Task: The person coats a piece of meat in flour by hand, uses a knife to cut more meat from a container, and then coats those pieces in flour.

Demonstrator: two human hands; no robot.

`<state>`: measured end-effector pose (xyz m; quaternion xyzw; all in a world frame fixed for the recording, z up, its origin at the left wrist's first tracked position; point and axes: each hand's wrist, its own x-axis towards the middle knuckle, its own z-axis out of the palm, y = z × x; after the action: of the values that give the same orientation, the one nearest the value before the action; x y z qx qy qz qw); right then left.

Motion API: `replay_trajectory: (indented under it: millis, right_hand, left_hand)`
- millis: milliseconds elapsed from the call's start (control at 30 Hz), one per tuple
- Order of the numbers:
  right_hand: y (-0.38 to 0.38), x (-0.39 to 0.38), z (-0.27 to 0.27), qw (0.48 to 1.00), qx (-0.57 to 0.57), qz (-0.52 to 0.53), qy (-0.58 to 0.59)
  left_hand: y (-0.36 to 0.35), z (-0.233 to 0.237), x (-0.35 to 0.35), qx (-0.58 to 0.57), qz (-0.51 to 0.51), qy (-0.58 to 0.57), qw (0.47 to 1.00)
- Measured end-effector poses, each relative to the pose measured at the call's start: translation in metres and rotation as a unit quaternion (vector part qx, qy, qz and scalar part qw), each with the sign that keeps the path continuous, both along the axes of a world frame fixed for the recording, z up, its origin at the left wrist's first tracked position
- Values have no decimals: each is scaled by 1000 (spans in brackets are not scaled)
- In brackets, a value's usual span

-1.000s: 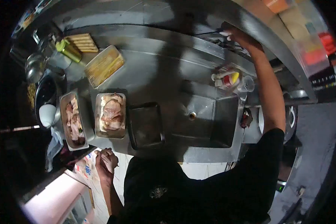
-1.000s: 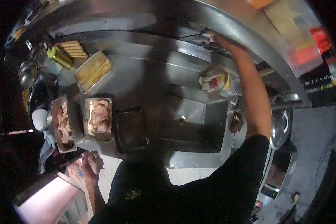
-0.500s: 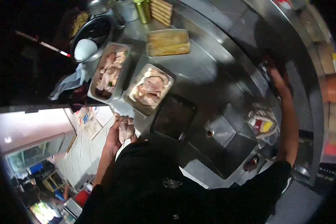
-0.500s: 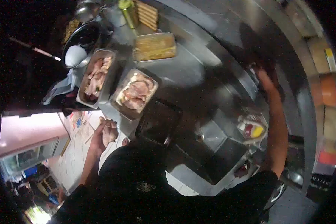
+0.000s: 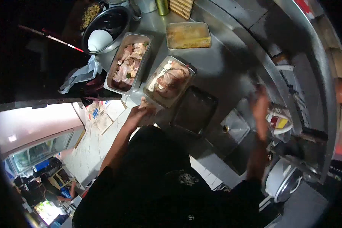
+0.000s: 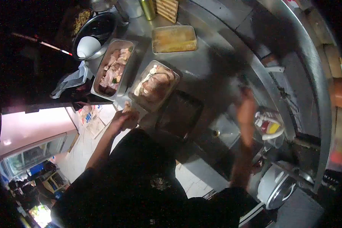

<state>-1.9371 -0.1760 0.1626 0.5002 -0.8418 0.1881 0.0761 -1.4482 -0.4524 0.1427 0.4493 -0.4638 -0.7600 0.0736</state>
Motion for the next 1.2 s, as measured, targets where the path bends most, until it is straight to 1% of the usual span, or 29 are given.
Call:
replay_trajectory:
  millis: [33, 67, 133, 167, 200, 233, 267, 300, 333, 367, 433, 467, 533, 567, 600, 633, 700, 767, 833, 867, 900, 933, 967, 1033, 1067, 1100, 1133, 1167, 1200]
  right_hand:
    - [8, 27, -47, 996, -5, -54, -67]
    - [15, 68, -71, 995, -8, -69, -70]
    - [25, 151, -114, 992, -14, -98, -78]
    - [18, 203, -109, 984, 16, -120, -134]
    - [11, 251, -109, 960, -42, -181, -210]
    - [1, 289, -109, 923, -105, -241, -280]
    - [-8, 316, -106, 918, -106, -257, -284]
    - [-18, 340, -101, 911, -109, -274, -287]
    - [-30, 360, -97, 891, -129, -287, -326]
    - [-43, 380, -91, 869, -149, -301, -363]
    - [-74, 401, -78, 782, -226, -305, -494]
    - [-89, 409, -70, 780, -218, -318, -493]
    - [-118, 411, -56, 778, -204, -332, -492]
    - [-125, 411, -56, 791, -213, -335, -465]
    - [-130, 412, -57, 805, -221, -336, -437]
    - [-134, 413, -58, 819, -226, -335, -408]
    - [-142, 415, -55, 796, -246, -365, -417]
    - [-152, 414, -51, 768, -255, -399, -431]
    - [-153, 416, -47, 736, -250, -442, -448]
    - [-148, 414, -57, 762, -240, -430, -421]
    - [-139, 412, -78, 786, -231, -416, -395]
    - [-135, 410, -95, 809, -222, -401, -368]
    - [-138, 404, -103, 834, -212, -375, -346]
    - [-144, 381, -113, 878, -193, -322, -298]
    - [-150, 366, -103, 893, -156, -285, -312]
    - [-161, 347, -80, 905, -119, -247, -325]
    - [-171, 332, -69, 915, -83, -208, -335]
    - [-180, 323, -69, 906, -128, -203, -349]
    - [-187, 316, -75, 894, -172, -198, -364]
  left_hand:
    - [-9, -4, -6, 13, -15, -12, 1000]
    - [-18, -8, -11, 26, -31, -24, 999]
    - [-32, -11, -23, 0, -84, -47, 995]
    - [-39, -10, -30, -40, -124, -59, 990]
    - [-44, -14, -34, -109, -172, -58, 977]
    - [-48, -18, -39, -181, -213, -58, 959]
    - [-51, -33, -43, -280, -259, -40, 924]
    - [-56, -37, -46, -342, -303, -19, 889]
    - [-60, -39, -51, -405, -339, 3, 849]
    - [-66, -40, -54, -433, -375, 26, 819]
    - [-69, -48, -57, -416, -381, 88, 821]
    - [-67, -53, -58, -368, -349, 120, 854]
    - [-69, -45, -67, -163, -286, 147, 933]
    - [-73, -38, -73, -4, -255, 137, 957]
    - [-77, -34, -78, 154, -217, 119, 957]
    - [-81, -39, -79, 166, -241, 123, 948]
    - [-90, -45, -83, 184, -281, 134, 932]
    - [-102, -6, -86, 134, -304, 85, 939]
    - [-114, 4, -92, -39, -336, 176, 924]
    - [-123, -6, -90, -183, -348, 278, 876]
    - [-131, 0, -86, -337, -371, 302, 811]
    - [-139, 6, -82, -487, -359, 314, 731]
    - [-146, 41, -75, -635, -359, 248, 638]
    - [-169, 46, -65, -775, -349, 188, 493]
    - [-193, 18, -58, -789, -349, 204, 463]
    - [-203, 16, -55, -760, -367, 169, 509]
    - [-211, 22, -55, -731, -381, 132, 551]
    - [-214, 30, -47, -639, -401, 41, 655]
    - [-217, 32, -43, -582, -387, -10, 715]
